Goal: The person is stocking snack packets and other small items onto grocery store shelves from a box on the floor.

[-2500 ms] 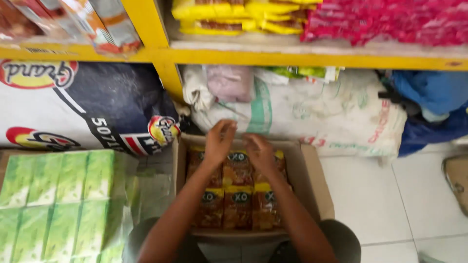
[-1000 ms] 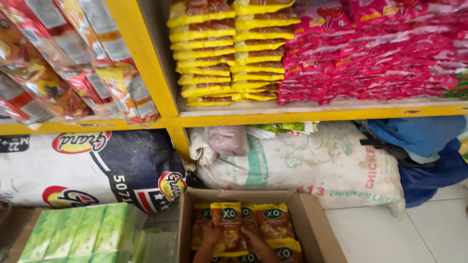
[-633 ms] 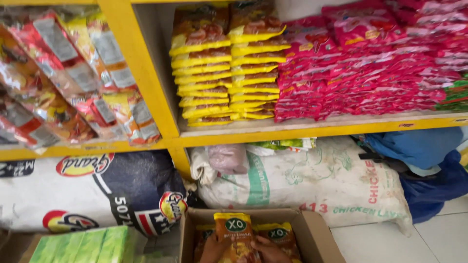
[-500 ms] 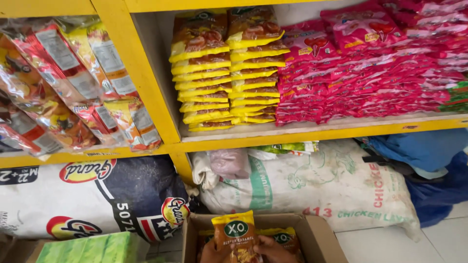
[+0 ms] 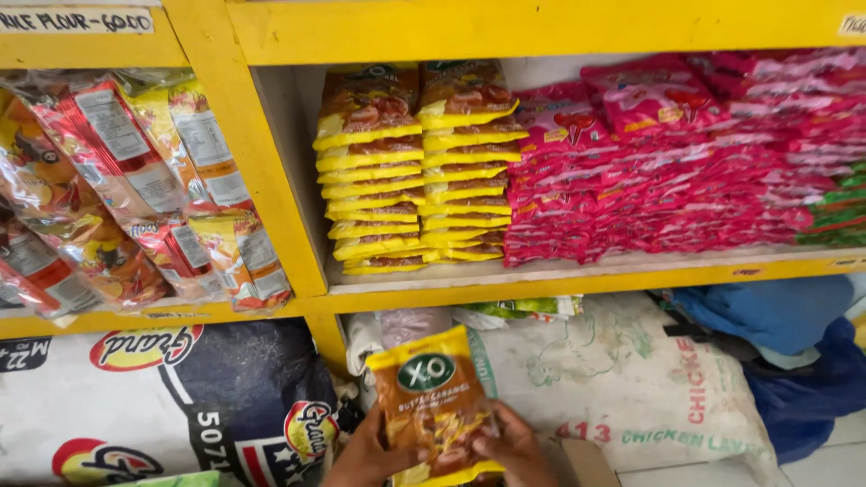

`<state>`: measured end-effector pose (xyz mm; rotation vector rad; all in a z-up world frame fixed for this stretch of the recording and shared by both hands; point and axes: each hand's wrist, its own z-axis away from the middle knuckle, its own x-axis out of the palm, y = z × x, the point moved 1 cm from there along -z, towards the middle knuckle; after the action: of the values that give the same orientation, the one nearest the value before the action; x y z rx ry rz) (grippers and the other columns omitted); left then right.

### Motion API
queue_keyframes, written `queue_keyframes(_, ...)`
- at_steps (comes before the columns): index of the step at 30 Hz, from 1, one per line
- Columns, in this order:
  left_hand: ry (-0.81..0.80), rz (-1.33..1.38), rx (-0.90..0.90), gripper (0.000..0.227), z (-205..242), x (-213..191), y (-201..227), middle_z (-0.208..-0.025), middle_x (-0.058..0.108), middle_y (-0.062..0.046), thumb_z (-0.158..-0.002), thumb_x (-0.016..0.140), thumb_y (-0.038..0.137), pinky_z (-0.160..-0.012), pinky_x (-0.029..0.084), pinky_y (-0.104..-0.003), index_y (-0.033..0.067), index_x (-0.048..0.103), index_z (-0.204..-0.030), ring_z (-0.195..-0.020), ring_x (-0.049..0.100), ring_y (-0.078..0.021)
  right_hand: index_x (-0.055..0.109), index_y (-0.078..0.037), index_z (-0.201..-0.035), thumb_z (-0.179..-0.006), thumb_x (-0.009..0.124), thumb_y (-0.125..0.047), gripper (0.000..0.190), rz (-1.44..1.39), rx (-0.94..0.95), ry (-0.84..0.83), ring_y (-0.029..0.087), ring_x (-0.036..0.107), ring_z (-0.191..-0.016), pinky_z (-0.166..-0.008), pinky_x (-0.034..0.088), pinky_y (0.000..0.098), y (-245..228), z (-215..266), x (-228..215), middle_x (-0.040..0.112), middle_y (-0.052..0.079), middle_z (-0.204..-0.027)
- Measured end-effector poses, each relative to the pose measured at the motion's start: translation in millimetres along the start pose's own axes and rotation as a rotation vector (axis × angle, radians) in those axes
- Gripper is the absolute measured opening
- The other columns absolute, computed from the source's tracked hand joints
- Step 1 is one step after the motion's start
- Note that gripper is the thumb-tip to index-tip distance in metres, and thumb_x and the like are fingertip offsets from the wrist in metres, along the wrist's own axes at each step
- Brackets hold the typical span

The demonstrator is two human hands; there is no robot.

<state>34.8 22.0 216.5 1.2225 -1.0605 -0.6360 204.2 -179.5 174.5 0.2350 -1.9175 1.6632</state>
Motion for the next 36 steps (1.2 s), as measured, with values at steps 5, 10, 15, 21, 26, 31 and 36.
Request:
queue_keyframes(5,0.043,-0.465,0.155,0.105,-35.2,32.7,115.8,-0.121,0.072,-0.011,-0.074,0.085,0.005,-0.090,0.061,-0.033,0.0165,0.027,-0.161,-0.106,0.073,-0.0171,0.056,0.006,-0.134,-0.083,0.082,-0.018,0.062,0.174,-0.338,0.269,0.020,0.070,-0.102,-0.094,0.055,0.0384,-90.3,-21.0,32.2,0.072,0.012,-0.111)
queue_keyframes(10,0.165,-0.585,0.658,0.078,-84.4,79.1,220.7,-0.114,0.076,-0.014,-0.085,0.081,0.011,-0.085,0.059,-0.032,0.0066,0.039,-0.150,-0.102,0.075,-0.0209,0.057,0.001,-0.136,-0.086,0.077,-0.021,0.058,0.261,-0.560,0.283,0.019,0.071,-0.097,-0.075,0.061,0.0357,-219.5,-75.6,75.7,0.073,0.010,-0.111)
queue_keyframes(15,0.275,-0.760,0.863,0.075,-153.1,102.0,296.0,-0.118,0.075,-0.013,-0.088,0.077,0.028,-0.093,0.058,-0.045,0.0080,0.041,-0.151,-0.109,0.074,-0.0265,0.057,-0.002,-0.140,-0.087,0.074,-0.016,0.057,0.298,-0.657,0.276,0.019,0.072,-0.100,-0.068,0.062,0.0351,-315.0,-140.0,88.9,0.073,0.010,-0.116)
queue_keyframes(21,0.547,-1.096,0.800,0.078,-250.6,102.3,337.9,-0.133,0.063,-0.020,-0.087,0.073,0.043,-0.111,0.019,-0.072,0.0099,0.041,-0.150,-0.133,0.051,-0.0371,0.058,-0.003,-0.140,-0.093,0.067,-0.009,0.047,0.375,-0.704,0.378,0.015,0.070,-0.102,-0.072,0.061,0.0312,-381.1,-218.2,70.9,0.071,0.008,-0.122)
queue_keyframes(26,0.500,-1.239,0.510,0.041,-296.9,105.2,358.7,-0.146,0.060,-0.009,-0.095,0.062,0.044,-0.117,0.009,-0.078,0.0291,0.064,-0.133,-0.147,0.038,-0.0411,0.070,0.002,-0.125,-0.096,0.073,-0.003,0.030,0.900,-1.141,0.431,0.023,0.072,-0.104,-0.090,0.057,0.0310,-412.7,-280.7,26.1,0.078,0.014,-0.117)
queue_keyframes(31,0.500,-1.286,0.479,0.052,-336.5,97.4,360.5,-0.158,0.042,-0.013,-0.098,0.054,0.047,-0.112,0.009,-0.080,0.0241,0.051,-0.145,-0.151,0.023,-0.0443,0.071,-0.001,-0.121,-0.091,0.073,-0.013,0.032,1.191,-1.014,0.683,0.026,0.076,-0.099,-0.085,0.055,0.0340,-420.2,-279.6,46.5,0.078,0.017,-0.108)
queue_keyframes(36,0.508,-1.314,0.496,0.064,-337.3,97.5,367.8,-0.163,0.029,-0.016,-0.100,0.051,0.046,-0.112,0.006,-0.078,0.0151,0.037,-0.154,-0.152,0.017,-0.0438,0.070,-0.002,-0.125,-0.095,0.069,-0.018,0.035,1.304,-1.035,0.666,0.032,0.073,-0.102,-0.083,0.054,0.0364,-419.3,-284.1,41.9,0.075,0.021,-0.111)
